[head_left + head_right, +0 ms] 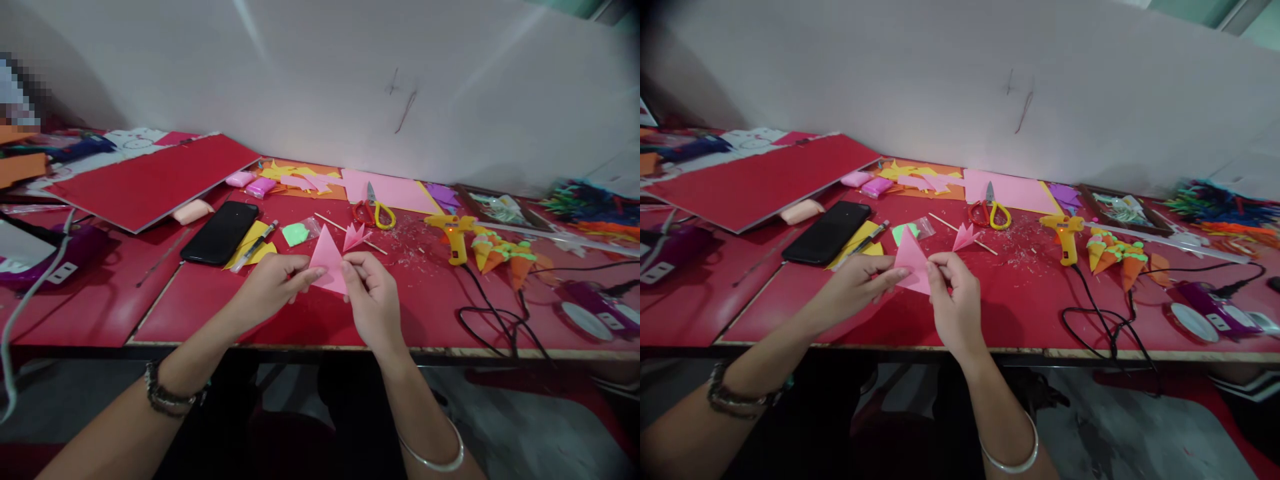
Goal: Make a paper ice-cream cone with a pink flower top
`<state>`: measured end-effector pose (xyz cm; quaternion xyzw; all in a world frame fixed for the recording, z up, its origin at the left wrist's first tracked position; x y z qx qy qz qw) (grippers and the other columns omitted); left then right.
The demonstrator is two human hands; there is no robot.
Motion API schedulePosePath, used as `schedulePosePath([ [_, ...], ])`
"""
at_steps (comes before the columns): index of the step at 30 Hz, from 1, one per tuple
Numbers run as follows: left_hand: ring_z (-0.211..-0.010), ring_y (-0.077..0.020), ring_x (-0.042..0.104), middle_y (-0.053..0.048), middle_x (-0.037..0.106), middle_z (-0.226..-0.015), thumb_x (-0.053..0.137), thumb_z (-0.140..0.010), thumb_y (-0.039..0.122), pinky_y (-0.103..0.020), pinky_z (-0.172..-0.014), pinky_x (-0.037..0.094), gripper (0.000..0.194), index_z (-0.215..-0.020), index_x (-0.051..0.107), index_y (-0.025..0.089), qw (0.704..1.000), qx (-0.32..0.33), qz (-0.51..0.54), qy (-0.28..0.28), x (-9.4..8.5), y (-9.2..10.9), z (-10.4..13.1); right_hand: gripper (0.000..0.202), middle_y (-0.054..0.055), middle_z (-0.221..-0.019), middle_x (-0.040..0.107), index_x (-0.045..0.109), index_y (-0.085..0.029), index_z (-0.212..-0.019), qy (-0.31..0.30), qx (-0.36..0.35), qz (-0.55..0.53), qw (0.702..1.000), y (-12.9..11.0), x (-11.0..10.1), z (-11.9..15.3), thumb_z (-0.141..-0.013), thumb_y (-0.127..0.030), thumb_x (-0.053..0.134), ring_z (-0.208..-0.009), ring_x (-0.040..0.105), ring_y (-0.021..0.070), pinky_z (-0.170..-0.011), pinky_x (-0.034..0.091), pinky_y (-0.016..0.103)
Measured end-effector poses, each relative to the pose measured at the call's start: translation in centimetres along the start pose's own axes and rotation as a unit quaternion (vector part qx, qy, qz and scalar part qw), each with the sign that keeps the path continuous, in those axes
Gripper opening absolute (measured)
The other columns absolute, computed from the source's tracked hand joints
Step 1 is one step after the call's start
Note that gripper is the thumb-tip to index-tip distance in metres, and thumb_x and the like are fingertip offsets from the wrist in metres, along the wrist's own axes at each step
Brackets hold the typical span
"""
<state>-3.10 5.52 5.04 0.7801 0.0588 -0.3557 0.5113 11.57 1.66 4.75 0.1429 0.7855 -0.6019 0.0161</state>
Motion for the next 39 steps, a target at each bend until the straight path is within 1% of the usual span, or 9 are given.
schedulePosePath([
  [2,-0.039,-0.0048,0.034,0.006,0.038,-0.039,0.043,-0.082,0.038,-0.018,-0.041,0.025,0.041,-0.048,0.037,0.015,1.000,0.001,-0.003,0.009,-0.2,0.0,-0.1,0.012,-0.005,-0.059,0.048,0.051,-0.021,-0.084,-0.015,0.016,-0.025,0.999,0.3,0.0,-0.1,-0.080,-0.030,0.045,-0.046,0.045,0.0058,-0.044,0.038,0.017],
  [7,-0.050,-0.0071,0.040,0.004,0.042,-0.049,0.039,-0.084,0.034,-0.020,-0.052,0.030,0.037,-0.053,0.041,0.015,0.996,0.037,-0.060,0.058,-0.9,0.1,-0.3,0.015,-0.004,-0.060,0.050,0.053,-0.019,-0.087,-0.119,0.054,-0.068,0.989,0.8,0.3,-0.2,-0.080,-0.029,0.044,-0.050,0.047,0.0061,-0.047,0.040,0.017],
  [13,-0.050,-0.0064,0.035,0.005,0.039,-0.051,0.045,-0.081,0.031,-0.020,-0.050,0.026,0.032,-0.054,0.043,0.014,0.993,0.088,-0.079,0.019,-0.5,-0.1,-0.4,0.022,-0.003,-0.055,0.051,0.056,-0.016,-0.080,-0.129,0.065,-0.023,0.989,0.5,0.6,0.2,-0.080,-0.035,0.047,-0.049,0.048,0.0077,-0.045,0.036,0.019],
  [19,-0.050,-0.0063,0.042,0.004,0.050,-0.054,0.038,-0.084,0.033,-0.018,-0.049,0.031,0.034,-0.060,0.052,0.014,0.993,0.046,0.031,-0.103,-0.4,0.3,-0.3,0.036,-0.002,-0.046,0.052,0.051,-0.016,-0.066,-0.149,0.063,-0.019,0.987,0.2,0.8,0.5,-0.086,-0.039,0.033,-0.043,0.048,0.0071,-0.046,0.037,0.019],
  [25,-0.048,-0.0064,0.048,0.003,0.052,-0.046,0.039,-0.084,0.034,-0.016,-0.053,0.036,0.039,-0.054,0.051,0.014,0.997,-0.003,0.039,-0.063,-1.1,0.2,-0.2,0.035,-0.004,-0.044,0.049,0.051,-0.017,-0.067,-0.124,0.056,-0.015,0.991,0.1,0.9,0.5,-0.086,-0.040,0.032,-0.039,0.045,0.0065,-0.044,0.036,0.018],
  [31,-0.033,-0.0043,0.040,0.006,0.044,-0.033,0.041,-0.082,0.039,-0.015,-0.041,0.032,0.041,-0.050,0.050,0.014,0.996,-0.059,0.056,-0.027,-0.8,0.0,0.0,0.037,-0.005,-0.039,0.043,0.046,-0.017,-0.060,-0.112,0.047,0.012,0.993,0.4,1.0,0.5,-0.086,-0.040,0.034,-0.036,0.042,0.0058,-0.043,0.034,0.019],
  [34,-0.031,-0.0042,0.040,0.005,0.043,-0.033,0.042,-0.081,0.039,-0.016,-0.039,0.031,0.042,-0.048,0.047,0.014,0.995,-0.074,0.067,-0.014,-0.9,0.0,-0.1,0.029,-0.004,-0.047,0.047,0.050,-0.018,-0.072,-0.111,0.035,0.001,0.993,0.6,1.3,0.4,-0.087,-0.037,0.033,-0.043,0.046,0.0069,-0.046,0.037,0.019],
  [36,-0.032,-0.0042,0.040,0.005,0.044,-0.034,0.043,-0.081,0.038,-0.016,-0.039,0.031,0.042,-0.047,0.046,0.014,0.994,-0.080,0.073,0.005,-1.1,-0.1,-0.1,0.020,-0.003,-0.062,0.053,0.048,-0.020,-0.094,-0.086,0.019,-0.018,0.996,0.6,1.2,0.3,-0.084,-0.036,0.040,-0.051,0.050,0.0077,-0.049,0.040,0.020],
  [39,-0.032,-0.0036,0.039,0.004,0.044,-0.035,0.043,-0.081,0.035,-0.016,-0.038,0.029,0.042,-0.045,0.045,0.014,0.992,-0.090,0.081,0.031,-1.4,-0.2,-0.2,0.055,0.003,-0.096,0.054,0.030,-0.026,-0.121,-0.084,-0.019,-0.045,0.995,0.2,1.2,0.4,-0.073,-0.031,0.057,-0.073,0.055,0.0110,-0.061,0.047,0.023],
])
Point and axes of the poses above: each hand's wrist, its own z-axis away from the middle knuckle, its own x-axis out of the palm, y = z × x, the point moved 2 cm from there along -z, towards the middle knuckle
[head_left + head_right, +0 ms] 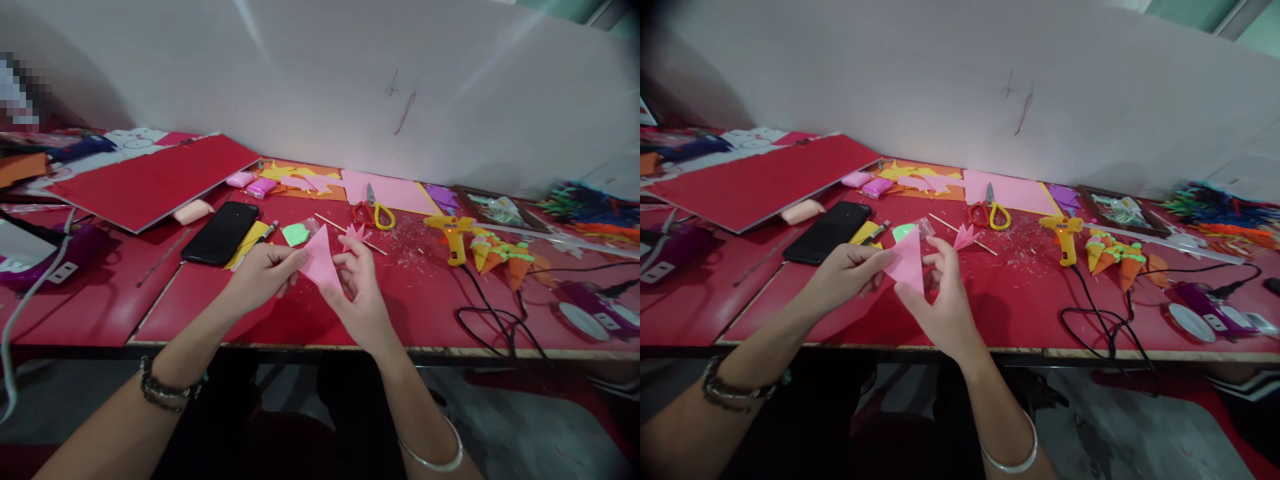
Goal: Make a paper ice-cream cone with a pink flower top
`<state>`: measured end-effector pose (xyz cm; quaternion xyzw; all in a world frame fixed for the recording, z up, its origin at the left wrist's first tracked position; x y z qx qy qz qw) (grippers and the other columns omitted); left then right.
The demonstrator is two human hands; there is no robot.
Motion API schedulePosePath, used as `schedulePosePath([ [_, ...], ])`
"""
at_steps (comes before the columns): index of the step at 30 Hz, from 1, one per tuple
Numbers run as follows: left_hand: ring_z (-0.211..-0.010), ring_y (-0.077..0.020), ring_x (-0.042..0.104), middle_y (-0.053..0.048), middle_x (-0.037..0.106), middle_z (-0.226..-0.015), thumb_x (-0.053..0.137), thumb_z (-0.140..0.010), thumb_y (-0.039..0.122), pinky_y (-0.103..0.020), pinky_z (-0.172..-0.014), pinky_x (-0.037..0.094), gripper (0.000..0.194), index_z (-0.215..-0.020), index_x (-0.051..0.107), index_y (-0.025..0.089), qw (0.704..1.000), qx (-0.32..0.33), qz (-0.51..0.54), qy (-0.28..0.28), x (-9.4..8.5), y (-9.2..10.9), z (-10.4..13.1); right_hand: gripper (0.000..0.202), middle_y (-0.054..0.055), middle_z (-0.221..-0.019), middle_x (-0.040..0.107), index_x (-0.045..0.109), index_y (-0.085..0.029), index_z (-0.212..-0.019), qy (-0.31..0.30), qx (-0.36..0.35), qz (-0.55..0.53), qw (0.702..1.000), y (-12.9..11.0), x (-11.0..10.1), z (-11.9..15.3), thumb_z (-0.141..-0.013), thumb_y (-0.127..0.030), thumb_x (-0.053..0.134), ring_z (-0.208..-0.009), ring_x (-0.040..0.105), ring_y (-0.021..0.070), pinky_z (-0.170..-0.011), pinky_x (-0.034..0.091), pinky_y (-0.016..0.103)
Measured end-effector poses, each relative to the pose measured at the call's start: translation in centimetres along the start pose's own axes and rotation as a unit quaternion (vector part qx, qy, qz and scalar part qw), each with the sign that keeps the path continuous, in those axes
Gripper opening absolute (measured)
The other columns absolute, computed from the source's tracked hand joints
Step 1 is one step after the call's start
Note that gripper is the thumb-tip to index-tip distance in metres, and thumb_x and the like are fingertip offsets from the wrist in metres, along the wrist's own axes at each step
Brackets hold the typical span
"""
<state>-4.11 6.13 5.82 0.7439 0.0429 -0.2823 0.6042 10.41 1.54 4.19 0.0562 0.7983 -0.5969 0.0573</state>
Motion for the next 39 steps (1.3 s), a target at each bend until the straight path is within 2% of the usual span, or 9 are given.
schedulePosePath([
  [2,-0.032,-0.0032,0.038,0.005,0.043,-0.036,0.042,-0.082,0.034,-0.016,-0.036,0.027,0.042,-0.044,0.044,0.014,1.000,-0.005,0.011,0.001,-0.1,0.0,0.0,0.060,0.005,-0.110,0.049,0.032,-0.027,-0.120,-0.032,-0.023,0.016,0.999,-0.3,0.1,0.1,-0.069,-0.028,0.062,-0.089,0.054,0.0142,-0.074,0.047,0.027],
  [6,-0.031,-0.0031,0.036,0.005,0.041,-0.034,0.041,-0.082,0.033,-0.016,-0.036,0.027,0.043,-0.043,0.043,0.014,1.000,-0.003,0.015,-0.025,-0.1,0.0,0.0,0.031,0.003,-0.107,0.052,0.047,-0.024,-0.106,-0.058,-0.040,0.062,0.996,-0.7,-0.1,0.1,-0.075,-0.020,0.053,-0.097,0.051,0.0148,-0.085,0.043,0.030],
  [11,-0.033,-0.0039,0.038,0.005,0.041,-0.034,0.041,-0.082,0.033,-0.017,-0.039,0.029,0.043,-0.043,0.044,0.014,0.999,0.022,0.000,-0.041,-0.2,0.0,0.0,0.026,0.004,-0.102,0.055,0.051,-0.022,-0.101,-0.069,-0.058,0.065,0.994,-0.9,-0.6,0.0,-0.076,-0.019,0.050,-0.095,0.052,0.0152,-0.083,0.043,0.029],
  [17,-0.035,-0.0044,0.039,0.004,0.042,-0.034,0.040,-0.083,0.034,-0.017,-0.041,0.031,0.044,-0.044,0.044,0.014,0.998,0.035,-0.021,-0.042,-0.2,-0.1,0.1,0.017,0.002,-0.094,0.058,0.054,-0.022,-0.094,-0.040,-0.019,0.061,0.997,-0.5,-0.7,-0.2,-0.079,-0.022,0.046,-0.086,0.054,0.0131,-0.077,0.045,0.027],
  [20,-0.035,-0.0042,0.039,0.004,0.043,-0.035,0.039,-0.083,0.034,-0.017,-0.041,0.031,0.044,-0.044,0.044,0.014,0.998,0.043,-0.007,-0.056,-0.1,-0.1,0.1,0.014,0.002,-0.089,0.059,0.056,-0.021,-0.090,-0.019,-0.019,0.066,0.997,-0.3,-0.9,-0.3,-0.078,-0.027,0.051,-0.081,0.055,0.0126,-0.074,0.045,0.026],
  [24,-0.037,-0.0048,0.041,0.004,0.044,-0.037,0.036,-0.084,0.035,-0.017,-0.043,0.032,0.046,-0.045,0.045,0.014,0.996,0.048,0.016,-0.069,0.0,0.0,0.1,0.018,0.002,-0.090,0.060,0.055,-0.021,-0.090,-0.015,-0.036,0.056,0.998,-0.4,-1.0,-0.3,-0.072,-0.024,0.058,-0.082,0.056,0.0132,-0.075,0.045,0.027],
  [29,-0.041,-0.0064,0.045,0.002,0.049,-0.041,0.036,-0.085,0.035,-0.019,-0.049,0.036,0.043,-0.050,0.050,0.014,0.993,0.048,0.019,-0.105,0.4,0.1,0.3,0.008,0.001,-0.078,0.059,0.058,-0.019,-0.081,0.011,-0.028,0.036,0.999,-0.2,-1.0,-0.4,-0.075,-0.024,0.054,-0.075,0.055,0.0125,-0.069,0.045,0.025],
  [33,-0.048,-0.0086,0.051,0.000,0.054,-0.047,0.033,-0.085,0.034,-0.020,-0.055,0.038,0.042,-0.055,0.054,0.013,0.988,0.060,0.017,-0.141,0.8,0.3,0.4,0.011,0.000,-0.070,0.058,0.057,-0.018,-0.074,0.040,0.012,0.039,0.998,-0.1,-1.1,-0.4,-0.076,-0.028,0.053,-0.067,0.053,0.0115,-0.064,0.044,0.024],
  [39,-0.048,-0.0074,0.047,0.002,0.051,-0.049,0.042,-0.081,0.035,-0.019,-0.051,0.035,0.035,-0.054,0.050,0.014,0.990,0.082,-0.020,-0.116,1.2,0.5,0.3,0.008,0.000,-0.073,0.059,0.054,-0.019,-0.078,0.046,0.015,0.011,0.999,-0.1,-1.2,-0.4,-0.076,-0.027,0.052,-0.068,0.055,0.0112,-0.062,0.044,0.023],
])
Point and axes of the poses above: each hand's wrist, its own z-axis away from the middle knuckle, its own x-axis out of the palm, y = z × x, the point moved 2 cm from there along -z, towards the middle knuckle
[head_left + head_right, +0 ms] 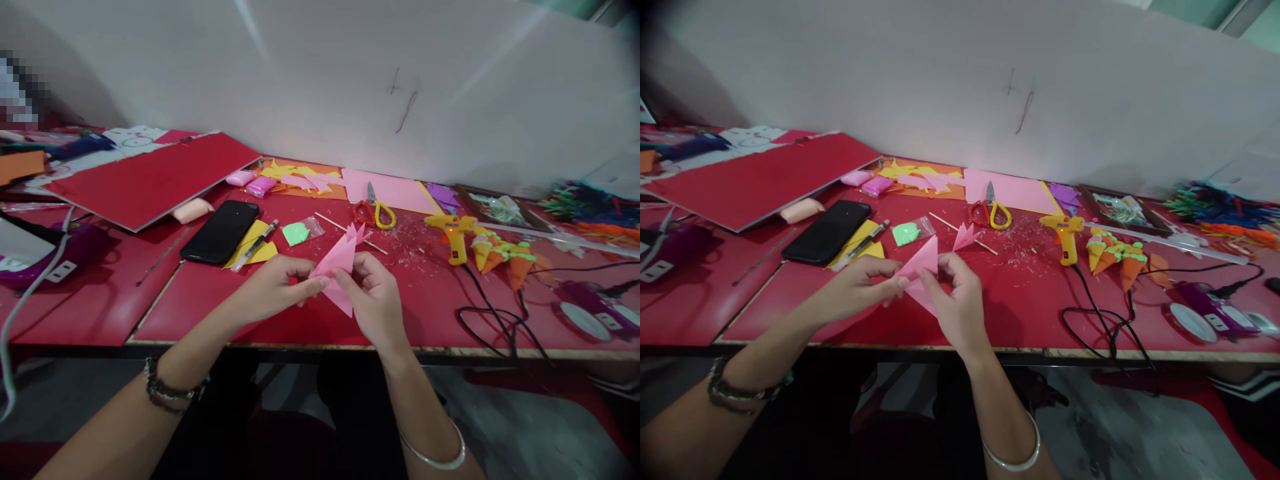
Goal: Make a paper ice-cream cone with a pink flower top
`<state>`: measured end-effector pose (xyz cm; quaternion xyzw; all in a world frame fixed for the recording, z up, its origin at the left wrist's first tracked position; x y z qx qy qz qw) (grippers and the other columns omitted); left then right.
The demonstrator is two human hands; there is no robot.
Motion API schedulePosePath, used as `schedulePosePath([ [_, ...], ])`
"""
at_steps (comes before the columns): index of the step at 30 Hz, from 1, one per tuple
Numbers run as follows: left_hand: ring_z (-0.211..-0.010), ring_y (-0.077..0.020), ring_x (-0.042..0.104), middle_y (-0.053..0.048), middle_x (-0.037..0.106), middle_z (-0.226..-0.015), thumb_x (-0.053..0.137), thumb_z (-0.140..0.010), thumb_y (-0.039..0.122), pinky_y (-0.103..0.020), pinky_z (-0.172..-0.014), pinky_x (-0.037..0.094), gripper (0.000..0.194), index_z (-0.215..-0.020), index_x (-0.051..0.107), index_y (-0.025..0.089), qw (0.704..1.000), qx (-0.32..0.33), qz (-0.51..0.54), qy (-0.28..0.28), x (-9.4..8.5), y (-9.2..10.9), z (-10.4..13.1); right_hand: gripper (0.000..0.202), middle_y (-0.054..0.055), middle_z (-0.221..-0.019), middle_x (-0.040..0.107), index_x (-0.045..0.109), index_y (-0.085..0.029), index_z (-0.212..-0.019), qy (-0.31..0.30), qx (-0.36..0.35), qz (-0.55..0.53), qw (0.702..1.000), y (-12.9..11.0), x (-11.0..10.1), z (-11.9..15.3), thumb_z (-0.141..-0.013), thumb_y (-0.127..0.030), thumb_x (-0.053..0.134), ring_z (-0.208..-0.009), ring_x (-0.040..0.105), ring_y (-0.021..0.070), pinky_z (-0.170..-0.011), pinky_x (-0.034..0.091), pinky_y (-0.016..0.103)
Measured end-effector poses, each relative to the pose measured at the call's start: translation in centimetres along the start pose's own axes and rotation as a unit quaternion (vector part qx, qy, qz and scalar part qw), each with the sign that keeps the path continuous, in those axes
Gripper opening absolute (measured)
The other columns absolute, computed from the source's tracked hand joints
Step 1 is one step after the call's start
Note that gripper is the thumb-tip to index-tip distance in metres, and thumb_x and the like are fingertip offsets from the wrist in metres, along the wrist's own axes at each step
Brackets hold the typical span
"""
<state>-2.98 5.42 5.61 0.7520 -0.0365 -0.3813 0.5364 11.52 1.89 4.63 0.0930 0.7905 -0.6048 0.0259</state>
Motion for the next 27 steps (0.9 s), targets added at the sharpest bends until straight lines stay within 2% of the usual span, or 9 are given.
schedulePosePath([
  [4,-0.047,-0.0059,0.044,0.004,0.049,-0.049,0.043,-0.081,0.035,-0.017,-0.047,0.032,0.035,-0.053,0.047,0.014,1.000,-0.003,-0.010,0.019,0.24,0.04,-0.19,0.011,0.000,-0.076,0.060,0.051,-0.020,-0.084,-0.004,0.006,-0.015,1.000,0.11,0.07,-0.01,-0.076,-0.026,0.054,-0.071,0.057,0.0115,-0.063,0.045,0.023],
  [11,-0.048,-0.0057,0.049,0.003,0.056,-0.050,0.041,-0.084,0.033,-0.016,-0.052,0.036,0.037,-0.054,0.053,0.014,1.000,-0.006,0.024,0.016,0.18,0.14,-0.17,0.028,0.001,-0.081,0.062,0.041,-0.023,-0.103,0.009,0.009,-0.040,0.999,0.48,0.08,-0.05,-0.077,-0.027,0.052,-0.072,0.060,0.0135,-0.062,0.048,0.026],
  [15,-0.050,-0.0069,0.052,0.001,0.061,-0.055,0.041,-0.084,0.033,-0.017,-0.053,0.039,0.037,-0.058,0.059,0.014,0.999,-0.018,0.047,0.014,0.11,0.05,-0.23,0.025,0.000,-0.079,0.061,0.040,-0.024,-0.103,0.010,0.000,-0.030,0.999,0.39,0.00,-0.05,-0.079,-0.028,0.049,-0.067,0.059,0.0123,-0.058,0.047,0.024],
  [19,-0.048,-0.0069,0.050,-0.001,0.063,-0.056,0.036,-0.086,0.033,-0.018,-0.054,0.040,0.039,-0.059,0.058,0.013,0.996,-0.037,0.077,0.020,0.03,0.21,-0.27,0.028,0.001,-0.080,0.060,0.038,-0.024,-0.106,0.026,-0.005,-0.030,0.999,0.31,-0.07,-0.04,-0.080,-0.027,0.048,-0.066,0.058,0.0119,-0.060,0.047,0.025],
  [25,-0.046,-0.0071,0.049,-0.001,0.062,-0.053,0.037,-0.085,0.033,-0.018,-0.053,0.040,0.039,-0.057,0.057,0.013,0.993,-0.067,0.085,0.037,-0.11,0.20,-0.35,0.041,0.000,-0.074,0.057,0.029,-0.026,-0.123,0.040,-0.028,0.029,0.998,-0.05,-0.08,0.19,-0.084,-0.025,0.039,-0.060,0.054,0.0122,-0.058,0.045,0.027],
  [27,-0.047,-0.0072,0.049,-0.001,0.061,-0.053,0.037,-0.085,0.035,-0.018,-0.053,0.040,0.040,-0.056,0.056,0.013,0.993,-0.068,0.088,0.042,-0.17,0.06,-0.38,0.039,0.001,-0.078,0.059,0.036,-0.027,-0.123,0.036,-0.063,0.075,0.995,-0.29,-0.16,0.23,-0.084,-0.020,0.037,-0.068,0.056,0.0131,-0.065,0.046,0.027],
])
Point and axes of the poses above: each hand's wrist, its own z-axis away from the middle knuckle, its own x-axis out of the palm, y = z × x, the point moved 2 cm from there along -z, towards the middle knuckle
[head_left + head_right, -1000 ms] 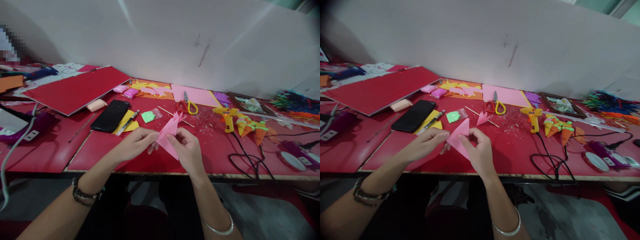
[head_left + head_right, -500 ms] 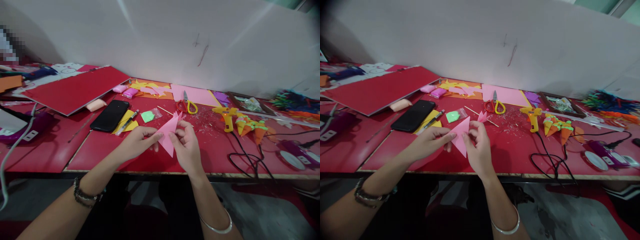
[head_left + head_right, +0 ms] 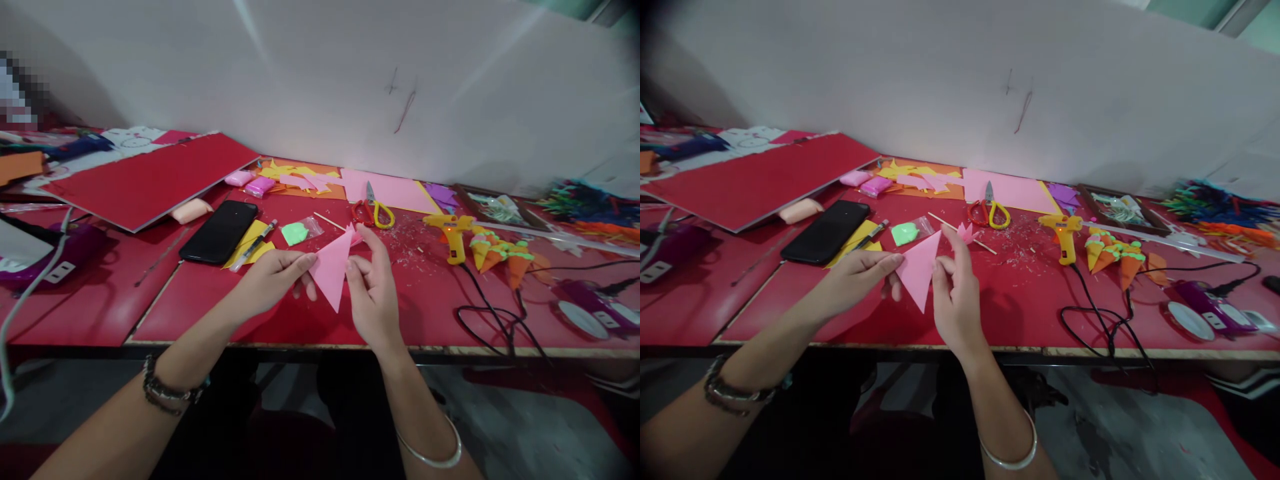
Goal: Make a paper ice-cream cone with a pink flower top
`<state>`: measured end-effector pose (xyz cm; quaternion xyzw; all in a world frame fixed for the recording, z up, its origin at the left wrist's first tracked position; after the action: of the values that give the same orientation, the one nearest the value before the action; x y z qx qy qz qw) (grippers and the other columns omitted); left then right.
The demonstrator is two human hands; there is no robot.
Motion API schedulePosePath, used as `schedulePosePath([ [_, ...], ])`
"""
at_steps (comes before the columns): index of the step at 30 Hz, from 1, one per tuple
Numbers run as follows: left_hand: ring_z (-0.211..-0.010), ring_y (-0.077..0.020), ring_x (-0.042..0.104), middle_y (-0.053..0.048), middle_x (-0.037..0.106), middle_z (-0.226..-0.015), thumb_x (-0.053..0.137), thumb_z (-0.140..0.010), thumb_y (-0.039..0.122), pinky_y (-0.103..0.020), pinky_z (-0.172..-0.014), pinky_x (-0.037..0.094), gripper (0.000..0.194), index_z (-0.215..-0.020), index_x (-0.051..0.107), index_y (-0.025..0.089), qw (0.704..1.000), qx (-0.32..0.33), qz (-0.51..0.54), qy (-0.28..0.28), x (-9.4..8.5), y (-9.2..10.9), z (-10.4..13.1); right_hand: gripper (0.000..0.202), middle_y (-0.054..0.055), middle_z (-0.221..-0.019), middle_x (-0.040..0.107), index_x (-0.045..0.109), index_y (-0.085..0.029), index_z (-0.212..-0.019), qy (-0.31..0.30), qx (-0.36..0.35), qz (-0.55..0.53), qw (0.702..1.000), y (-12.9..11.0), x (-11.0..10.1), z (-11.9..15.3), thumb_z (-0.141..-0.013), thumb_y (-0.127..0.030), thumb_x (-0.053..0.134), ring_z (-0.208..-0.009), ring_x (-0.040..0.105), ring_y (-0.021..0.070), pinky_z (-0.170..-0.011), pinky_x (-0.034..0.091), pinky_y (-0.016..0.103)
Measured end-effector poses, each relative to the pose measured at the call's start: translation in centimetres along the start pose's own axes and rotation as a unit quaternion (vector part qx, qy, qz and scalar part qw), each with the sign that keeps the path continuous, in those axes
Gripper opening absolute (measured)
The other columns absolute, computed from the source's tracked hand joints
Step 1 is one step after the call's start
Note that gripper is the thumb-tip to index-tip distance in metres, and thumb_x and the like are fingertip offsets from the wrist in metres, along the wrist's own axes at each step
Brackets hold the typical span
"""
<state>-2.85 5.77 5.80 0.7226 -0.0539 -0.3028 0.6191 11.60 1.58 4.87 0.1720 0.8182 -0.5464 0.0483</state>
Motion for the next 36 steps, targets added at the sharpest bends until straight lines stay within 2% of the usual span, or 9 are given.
schedulePosePath([
  [2,-0.047,-0.0072,0.049,-0.001,0.061,-0.052,0.038,-0.084,0.035,-0.018,-0.053,0.041,0.041,-0.055,0.056,0.013,1.000,-0.001,0.011,0.004,-0.1,-0.1,0.0,0.035,0.001,-0.088,0.060,0.050,-0.027,-0.111,-0.023,-0.054,0.037,0.998,-0.2,0.0,0.0,-0.083,-0.013,0.035,-0.082,0.056,0.0140,-0.075,0.044,0.028],
  [4,-0.047,-0.0073,0.049,-0.001,0.060,-0.051,0.038,-0.084,0.034,-0.018,-0.053,0.041,0.040,-0.054,0.055,0.014,0.999,-0.003,0.029,0.013,-0.1,-0.1,0.0,0.039,0.001,-0.095,0.060,0.059,-0.026,-0.100,-0.046,-0.097,0.051,0.993,-0.4,0.0,-0.1,-0.080,-0.006,0.033,-0.092,0.054,0.0142,-0.082,0.042,0.029],
  [7,-0.047,-0.0075,0.049,0.000,0.058,-0.048,0.040,-0.083,0.032,-0.019,-0.052,0.041,0.038,-0.052,0.053,0.014,0.998,-0.009,0.055,0.025,-0.1,0.0,0.1,0.040,0.001,-0.097,0.060,0.059,-0.027,-0.100,-0.054,-0.108,0.045,0.992,-0.4,0.0,-0.1,-0.078,-0.004,0.035,-0.093,0.055,0.0138,-0.082,0.042,0.029],
  [12,-0.046,-0.0077,0.047,0.000,0.057,-0.048,0.041,-0.081,0.029,-0.020,-0.050,0.040,0.035,-0.051,0.051,0.014,0.995,-0.027,0.083,0.043,0.0,0.1,0.1,0.031,0.001,-0.095,0.061,0.061,-0.030,-0.099,-0.070,-0.116,0.047,0.990,-0.5,0.0,-0.1,-0.075,-0.012,0.051,-0.091,0.055,0.0158,-0.081,0.044,0.031],
  [15,-0.046,-0.0077,0.048,0.000,0.056,-0.048,0.042,-0.081,0.028,-0.020,-0.050,0.040,0.033,-0.052,0.052,0.014,0.995,-0.025,0.089,0.045,0.0,0.0,0.1,0.027,0.001,-0.092,0.062,0.062,-0.030,-0.095,-0.064,-0.122,0.042,0.990,-0.6,-0.1,-0.2,-0.075,-0.014,0.053,-0.087,0.056,0.0158,-0.078,0.045,0.031],
  [22,-0.049,-0.0065,0.050,0.001,0.059,-0.057,0.038,-0.084,0.030,-0.019,-0.054,0.041,0.031,-0.063,0.054,0.014,0.997,0.013,0.067,-0.024,0.5,-0.4,0.1,0.009,0.002,-0.079,0.059,0.063,-0.021,-0.075,-0.012,-0.048,0.037,0.998,-0.3,-0.2,-0.1,-0.076,-0.025,0.054,-0.076,0.055,0.0141,-0.070,0.044,0.028],
  [28,-0.051,-0.0055,0.050,0.002,0.058,-0.058,0.044,-0.082,0.033,-0.016,-0.054,0.040,0.030,-0.062,0.055,0.014,0.997,0.063,-0.003,-0.033,0.7,0.2,0.2,0.007,0.000,-0.070,0.058,0.055,-0.020,-0.074,0.005,0.023,-0.040,0.999,0.1,0.1,0.0,-0.076,-0.026,0.054,-0.067,0.055,0.0114,-0.063,0.044,0.024],
  [31,-0.049,-0.0047,0.049,0.003,0.056,-0.054,0.044,-0.082,0.032,-0.015,-0.052,0.038,0.032,-0.059,0.055,0.014,0.997,0.071,-0.039,-0.019,0.6,0.3,0.2,0.006,-0.001,-0.070,0.057,0.051,-0.021,-0.079,0.007,0.036,-0.074,0.997,0.2,0.3,-0.1,-0.075,-0.024,0.055,-0.065,0.055,0.0103,-0.060,0.044,0.023],
  [36,-0.046,-0.0045,0.050,0.003,0.056,-0.051,0.042,-0.083,0.032,-0.014,-0.049,0.038,0.031,-0.061,0.056,0.013,0.997,0.059,-0.034,-0.035,0.7,0.0,0.2,0.027,-0.005,-0.063,0.051,0.043,-0.023,-0.098,0.014,0.049,-0.110,0.993,0.4,0.5,-0.1,-0.074,-0.022,0.056,-0.057,0.052,0.0088,-0.054,0.044,0.021],
])
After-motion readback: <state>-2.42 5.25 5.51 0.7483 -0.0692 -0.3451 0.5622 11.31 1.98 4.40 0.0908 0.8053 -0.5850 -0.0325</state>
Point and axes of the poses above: each hand's wrist, its own z-axis away from the middle knuckle, its own x-axis out of the palm, y = z × x, the point moved 2 cm from there along -z, towards the middle knuckle
